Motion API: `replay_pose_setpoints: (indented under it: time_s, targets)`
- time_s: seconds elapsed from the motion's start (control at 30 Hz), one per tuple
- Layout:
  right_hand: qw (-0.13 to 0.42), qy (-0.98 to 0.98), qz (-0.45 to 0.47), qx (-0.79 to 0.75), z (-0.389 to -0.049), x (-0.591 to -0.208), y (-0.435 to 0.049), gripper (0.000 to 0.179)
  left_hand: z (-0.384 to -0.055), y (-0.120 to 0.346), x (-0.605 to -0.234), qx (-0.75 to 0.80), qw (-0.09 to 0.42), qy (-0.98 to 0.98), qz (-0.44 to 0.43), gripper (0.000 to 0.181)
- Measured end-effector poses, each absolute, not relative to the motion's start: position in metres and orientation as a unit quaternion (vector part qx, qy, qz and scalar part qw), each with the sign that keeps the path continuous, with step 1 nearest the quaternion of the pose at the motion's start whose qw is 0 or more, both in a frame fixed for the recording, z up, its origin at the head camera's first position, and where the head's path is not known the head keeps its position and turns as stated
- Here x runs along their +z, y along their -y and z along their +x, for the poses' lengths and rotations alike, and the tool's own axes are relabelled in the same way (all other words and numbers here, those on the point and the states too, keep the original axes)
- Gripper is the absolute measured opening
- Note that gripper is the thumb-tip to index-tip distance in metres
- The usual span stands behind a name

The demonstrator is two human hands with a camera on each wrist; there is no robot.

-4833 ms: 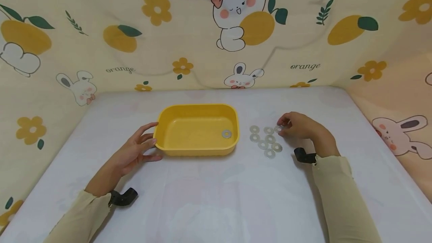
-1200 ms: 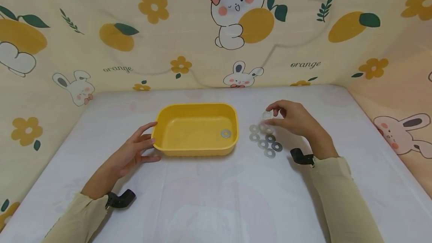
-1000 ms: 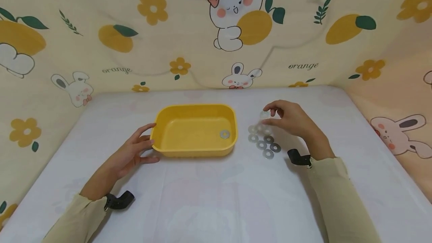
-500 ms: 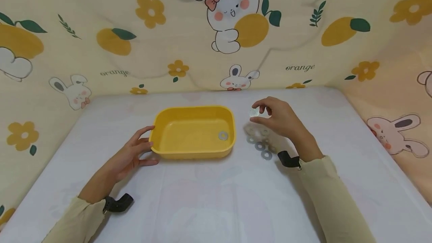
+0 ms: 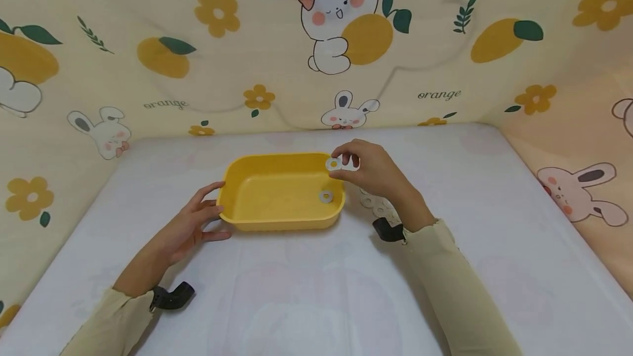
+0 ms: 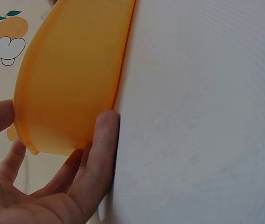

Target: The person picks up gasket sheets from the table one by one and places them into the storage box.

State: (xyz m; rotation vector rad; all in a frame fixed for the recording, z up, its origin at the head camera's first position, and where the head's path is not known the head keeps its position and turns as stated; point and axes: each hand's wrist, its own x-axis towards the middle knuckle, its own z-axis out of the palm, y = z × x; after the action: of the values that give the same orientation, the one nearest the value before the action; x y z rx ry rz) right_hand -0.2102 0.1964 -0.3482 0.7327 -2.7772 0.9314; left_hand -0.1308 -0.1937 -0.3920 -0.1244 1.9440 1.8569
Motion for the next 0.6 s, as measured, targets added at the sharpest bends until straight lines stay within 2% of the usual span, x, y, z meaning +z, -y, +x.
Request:
replay_pose_setpoints:
  time_s: [0.33, 0.6]
  targets:
    - [0.023, 0.904, 0.251, 0.345, -0.209, -0.36, -0.162, 0.034, -0.131, 0.197, -0.392, 0.673, 0.224, -0.704, -0.03, 0.061]
    - [0.038, 0.909, 0.231, 0.345, -0.209, -0.363, -0.155, 0.034, -0.131, 0.195, -0.391, 0.677, 0.222, -0.701, -0.024, 0.061]
